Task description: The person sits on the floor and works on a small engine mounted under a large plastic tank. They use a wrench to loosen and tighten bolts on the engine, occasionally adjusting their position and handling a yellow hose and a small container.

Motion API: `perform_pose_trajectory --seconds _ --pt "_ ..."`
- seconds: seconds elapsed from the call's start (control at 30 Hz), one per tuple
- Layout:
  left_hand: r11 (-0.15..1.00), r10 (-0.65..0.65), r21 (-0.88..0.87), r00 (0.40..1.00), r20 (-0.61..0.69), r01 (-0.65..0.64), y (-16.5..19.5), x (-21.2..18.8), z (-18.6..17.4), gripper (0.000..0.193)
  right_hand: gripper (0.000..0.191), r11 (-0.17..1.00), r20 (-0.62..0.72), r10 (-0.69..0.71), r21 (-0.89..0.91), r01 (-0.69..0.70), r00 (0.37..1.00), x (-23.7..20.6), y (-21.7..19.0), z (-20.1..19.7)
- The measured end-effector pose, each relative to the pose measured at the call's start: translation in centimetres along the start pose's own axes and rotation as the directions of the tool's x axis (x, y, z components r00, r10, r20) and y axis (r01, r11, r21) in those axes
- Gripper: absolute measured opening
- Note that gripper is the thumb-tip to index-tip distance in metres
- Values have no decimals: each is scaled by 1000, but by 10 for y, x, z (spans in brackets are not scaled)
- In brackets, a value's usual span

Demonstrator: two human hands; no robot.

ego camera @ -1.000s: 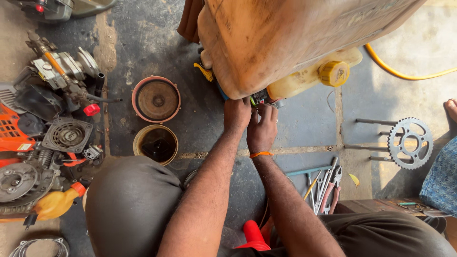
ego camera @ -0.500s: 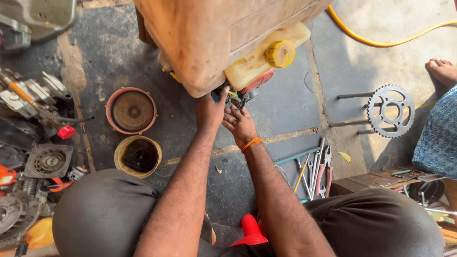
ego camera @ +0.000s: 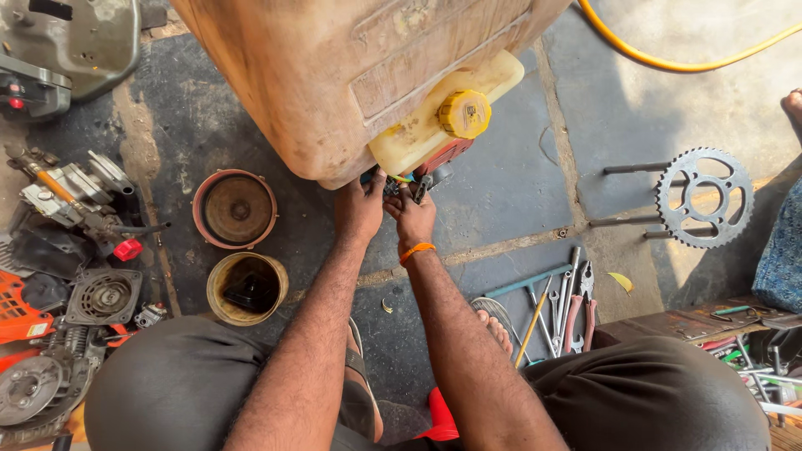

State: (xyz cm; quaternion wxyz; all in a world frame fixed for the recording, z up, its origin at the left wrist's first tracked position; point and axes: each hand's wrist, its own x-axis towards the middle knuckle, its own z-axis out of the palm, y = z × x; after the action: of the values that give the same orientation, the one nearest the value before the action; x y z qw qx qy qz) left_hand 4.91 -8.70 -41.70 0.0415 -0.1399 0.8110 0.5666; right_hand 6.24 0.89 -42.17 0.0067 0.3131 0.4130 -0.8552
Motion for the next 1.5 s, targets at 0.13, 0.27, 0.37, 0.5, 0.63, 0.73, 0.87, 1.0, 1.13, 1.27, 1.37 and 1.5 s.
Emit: perform_pose_trajectory --seconds 0.13,0.27,0.37,0.5,0.63,0.73,0.87,1.0,1.13,1.27,1.37,1.5 --pt "998 55 -27 998 -1 -55 -1 -2 -1 60 17 992 -112 95 90 -85 989 -5 0 6" --pt "994 -102 51 995 9 102 -5 -4 1 64 13 995 -202 20 99 0 979 -3 6 12" --pt "962 144 247 983 -111 -113 -8 -2 1 60 14 994 -246 -31 96 56 969 3 11 21" --pt "956 -225 196 974 23 216 -5 -2 -1 68 18 997 -290 -62 31 74 955 8 8 29" --pt "981 32 195 997 -63 -19 2 -5 -3 69 19 997 -306 -80 -37 72 949 7 6 27" --pt "977 -36 209 999 -35 42 9 -8 -7 67 16 998 -302 -67 -39 57 951 4 7 24" --pt "982 -29 186 1000 -5 30 10 -12 -13 65 14 1000 -226 -29 -7 29 974 1 9 19" --pt "984 -61 166 998 -15 62 3 -13 -8 63 13 1000 -286 -23 -18 19 958 6 8 20" --pt "974 36 224 998 -52 -24 -9 -11 2 62 15 983 -285 -131 -160 87 949 8 8 28" --pt "966 69 254 996 -53 -53 -16 -9 3 62 15 917 -374 -232 -391 74 898 2 8 33" --pt "968 95 236 995 -39 -84 -15 -5 0 66 15 848 -353 -319 -521 98 879 -3 6 29" --pt "963 -97 254 995 14 90 -8 -4 -6 70 17 902 -168 -316 -358 241 934 -18 17 16"
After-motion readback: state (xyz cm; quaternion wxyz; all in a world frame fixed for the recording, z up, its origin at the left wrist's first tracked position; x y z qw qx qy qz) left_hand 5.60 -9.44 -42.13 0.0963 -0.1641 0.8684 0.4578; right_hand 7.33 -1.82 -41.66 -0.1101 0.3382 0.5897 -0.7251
